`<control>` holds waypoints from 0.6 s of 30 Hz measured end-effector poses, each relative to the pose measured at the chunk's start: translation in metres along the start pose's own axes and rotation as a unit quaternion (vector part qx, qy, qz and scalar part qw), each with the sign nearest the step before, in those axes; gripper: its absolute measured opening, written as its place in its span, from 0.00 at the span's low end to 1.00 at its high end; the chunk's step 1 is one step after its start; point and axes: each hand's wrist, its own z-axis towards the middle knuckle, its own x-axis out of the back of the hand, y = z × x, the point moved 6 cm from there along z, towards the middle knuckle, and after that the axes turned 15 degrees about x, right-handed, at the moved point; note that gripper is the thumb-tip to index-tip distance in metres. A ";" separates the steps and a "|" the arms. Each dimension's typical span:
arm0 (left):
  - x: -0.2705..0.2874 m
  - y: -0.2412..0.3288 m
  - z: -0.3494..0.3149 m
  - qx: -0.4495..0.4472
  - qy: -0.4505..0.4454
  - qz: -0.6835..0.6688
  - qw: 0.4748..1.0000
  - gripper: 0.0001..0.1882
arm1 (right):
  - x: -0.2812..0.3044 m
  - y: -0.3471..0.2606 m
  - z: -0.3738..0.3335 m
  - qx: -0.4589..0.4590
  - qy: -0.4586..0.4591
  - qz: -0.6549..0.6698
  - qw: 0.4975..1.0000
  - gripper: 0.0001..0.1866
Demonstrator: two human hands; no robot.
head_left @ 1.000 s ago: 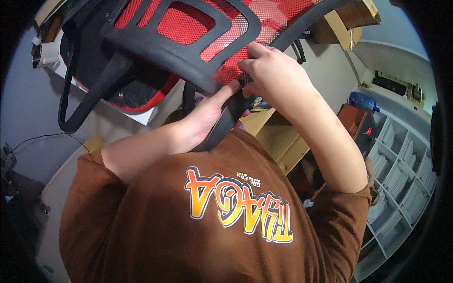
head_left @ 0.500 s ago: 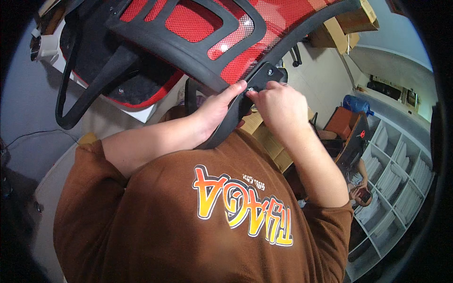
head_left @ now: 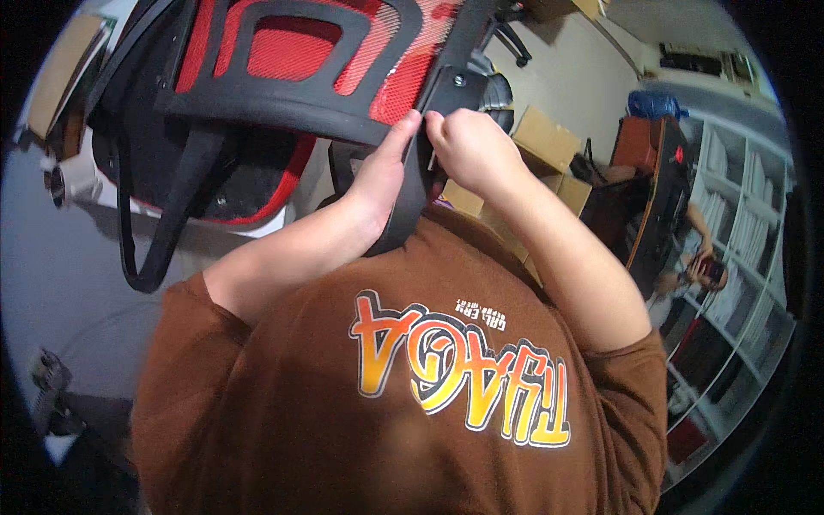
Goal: The person assembles a red mesh office chair by attaching the backrest to the seat using a screwdriver. They insert and tighten multiple screws on both sides of the chair back while holding the components together.
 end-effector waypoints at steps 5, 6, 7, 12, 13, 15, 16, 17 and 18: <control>-0.004 -0.001 0.000 0.014 -0.010 -0.074 0.997 0.21 | 0.011 -0.014 -0.012 0.051 -0.038 -0.062 0.996 0.23; -0.007 0.000 0.002 0.005 -0.037 -0.071 0.997 0.20 | 0.015 -0.012 -0.017 0.020 0.011 -0.067 0.997 0.21; -0.004 -0.001 0.003 0.000 -0.036 -0.061 0.997 0.20 | 0.016 -0.011 -0.022 -0.008 0.060 -0.067 0.996 0.20; 0.009 -0.004 -0.002 -0.008 -0.041 -0.070 0.997 0.20 | 0.022 -0.004 -0.027 -0.003 0.095 0.053 0.994 0.19; 0.010 -0.004 -0.003 0.000 -0.048 -0.071 0.996 0.21 | 0.024 0.001 -0.029 -0.001 0.105 0.077 0.991 0.19; 0.010 -0.002 -0.011 0.001 -0.052 -0.053 0.997 0.22 | 0.022 0.006 -0.031 0.013 0.086 0.086 0.992 0.17; 0.013 -0.002 -0.011 0.000 -0.055 -0.040 0.998 0.22 | 0.020 0.006 -0.032 0.021 0.070 0.066 0.995 0.17; 0.016 -0.003 -0.010 0.000 -0.058 -0.026 0.998 0.22 | 0.019 0.004 -0.034 0.029 0.054 0.046 0.997 0.16; 0.017 -0.003 -0.009 0.000 -0.062 -0.030 0.998 0.22 | 0.021 -0.004 -0.036 0.043 0.045 0.010 0.998 0.14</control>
